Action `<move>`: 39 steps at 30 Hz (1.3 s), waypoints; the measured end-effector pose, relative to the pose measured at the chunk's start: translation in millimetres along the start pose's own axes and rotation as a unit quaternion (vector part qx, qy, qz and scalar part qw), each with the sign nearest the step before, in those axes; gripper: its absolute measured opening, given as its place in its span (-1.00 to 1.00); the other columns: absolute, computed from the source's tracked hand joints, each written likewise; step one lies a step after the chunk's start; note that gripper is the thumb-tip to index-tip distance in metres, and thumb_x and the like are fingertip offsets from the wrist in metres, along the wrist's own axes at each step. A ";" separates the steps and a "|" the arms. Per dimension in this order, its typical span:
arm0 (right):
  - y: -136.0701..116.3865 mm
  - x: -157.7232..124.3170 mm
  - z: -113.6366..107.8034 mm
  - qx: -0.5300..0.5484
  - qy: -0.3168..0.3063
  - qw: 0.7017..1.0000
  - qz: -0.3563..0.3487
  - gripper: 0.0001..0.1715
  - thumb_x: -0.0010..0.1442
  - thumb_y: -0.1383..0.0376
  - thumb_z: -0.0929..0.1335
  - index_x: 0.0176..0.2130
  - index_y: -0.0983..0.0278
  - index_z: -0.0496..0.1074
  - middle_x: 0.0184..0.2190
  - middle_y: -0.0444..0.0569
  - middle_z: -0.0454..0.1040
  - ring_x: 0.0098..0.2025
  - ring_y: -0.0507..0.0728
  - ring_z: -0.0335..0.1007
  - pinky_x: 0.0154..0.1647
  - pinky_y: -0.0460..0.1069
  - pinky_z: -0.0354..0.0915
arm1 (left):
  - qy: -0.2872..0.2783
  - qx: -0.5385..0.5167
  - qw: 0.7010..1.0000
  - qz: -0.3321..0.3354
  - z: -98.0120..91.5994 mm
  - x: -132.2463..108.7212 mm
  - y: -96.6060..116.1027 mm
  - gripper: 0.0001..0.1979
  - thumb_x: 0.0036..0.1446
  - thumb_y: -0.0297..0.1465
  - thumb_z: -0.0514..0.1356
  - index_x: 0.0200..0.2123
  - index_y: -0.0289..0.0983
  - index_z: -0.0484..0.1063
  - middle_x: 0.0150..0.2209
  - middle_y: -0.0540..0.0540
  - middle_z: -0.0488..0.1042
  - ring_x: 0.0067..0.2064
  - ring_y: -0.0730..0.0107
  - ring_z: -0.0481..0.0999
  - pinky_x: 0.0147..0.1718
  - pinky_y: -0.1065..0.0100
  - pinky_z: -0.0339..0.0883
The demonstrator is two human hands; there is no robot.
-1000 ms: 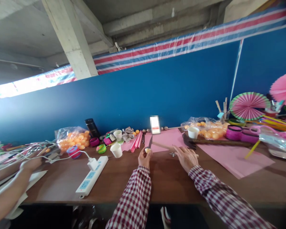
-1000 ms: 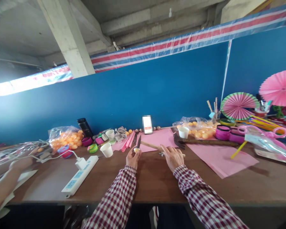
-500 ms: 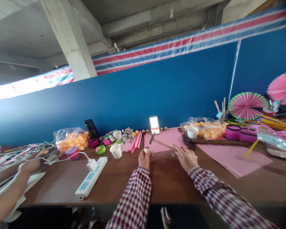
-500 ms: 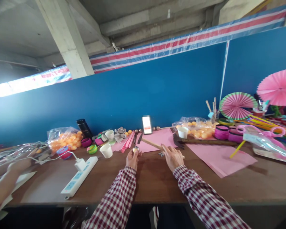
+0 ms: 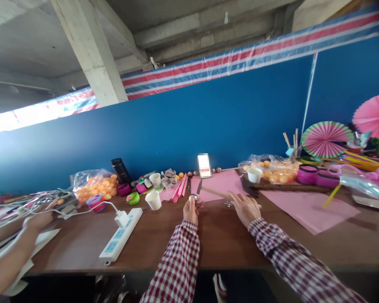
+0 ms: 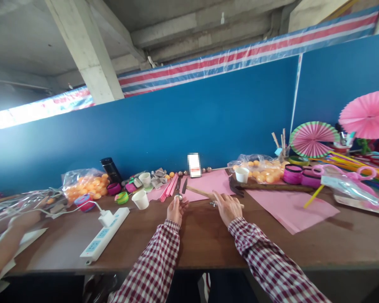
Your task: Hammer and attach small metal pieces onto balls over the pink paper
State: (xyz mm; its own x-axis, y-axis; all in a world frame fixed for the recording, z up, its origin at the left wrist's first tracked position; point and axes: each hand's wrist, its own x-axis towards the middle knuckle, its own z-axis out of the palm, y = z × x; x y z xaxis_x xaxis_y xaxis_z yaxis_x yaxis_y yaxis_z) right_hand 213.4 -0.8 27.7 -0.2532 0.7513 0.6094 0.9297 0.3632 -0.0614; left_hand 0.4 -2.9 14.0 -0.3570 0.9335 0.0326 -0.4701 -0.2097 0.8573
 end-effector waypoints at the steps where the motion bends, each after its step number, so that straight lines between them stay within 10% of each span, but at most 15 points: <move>1: 2.1 0.3 0.7 -0.002 -0.003 1.000 0.016 -0.61 0.15 0.26 0.17 0.01 0.15 0.13 -0.32 -0.06 0.38 -0.28 0.07 0.25 -0.30 -0.04 0.02 | 0.003 0.002 1.000 -0.002 0.2 -0.2 0.2 -0.64 -0.06 -0.18 0.12 -0.29 -0.35 0.29 -0.32 -0.20 0.45 -0.40 0.40 0.49 -0.44 0.39 0.37; 16: 29.3 7.0 -0.8 -0.058 -0.141 0.967 0.206 -0.72 0.15 0.25 0.14 -0.23 0.20 0.35 -0.28 0.03 0.32 -0.21 0.17 0.17 -0.34 0.00 0.03 | -0.022 0.161 0.986 0.045 1.0 -1.6 -6.4 -0.62 -0.16 -0.28 0.22 -0.26 -0.38 0.30 -0.42 -0.11 0.45 -0.49 0.44 0.49 -0.52 0.43 0.41; 25: 7.5 4.4 6.4 0.094 -0.070 0.993 0.035 -0.69 0.16 0.28 0.12 -0.28 0.21 0.39 -0.29 0.00 0.38 -0.21 0.10 0.19 -0.18 -0.04 0.05 | -0.027 0.186 0.979 0.074 6.7 -5.1 -7.5 -0.57 -0.27 -0.25 0.27 -0.31 -0.38 0.32 -0.50 -0.05 0.44 -0.56 0.45 0.46 -0.59 0.43 0.40; 39: 10.1 8.3 24.9 0.215 -0.063 0.972 0.070 -0.83 0.02 0.31 0.23 -0.47 0.23 0.40 -0.42 -0.08 0.43 -0.34 0.06 0.30 -0.30 -0.08 0.13 | -0.041 0.196 0.976 0.088 7.5 -8.9 -6.7 -0.60 -0.25 -0.27 0.26 -0.31 -0.36 0.31 -0.49 -0.06 0.44 -0.55 0.46 0.46 -0.59 0.44 0.39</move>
State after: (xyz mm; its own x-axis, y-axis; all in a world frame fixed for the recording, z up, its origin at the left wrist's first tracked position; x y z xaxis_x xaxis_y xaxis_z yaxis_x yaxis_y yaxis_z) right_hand 214.1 22.8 12.5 -0.1894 0.8616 0.4709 0.7671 0.4292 -0.4769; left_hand 12.8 -7.6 11.8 -0.3319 0.9162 0.2248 -0.0574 -0.2574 0.9646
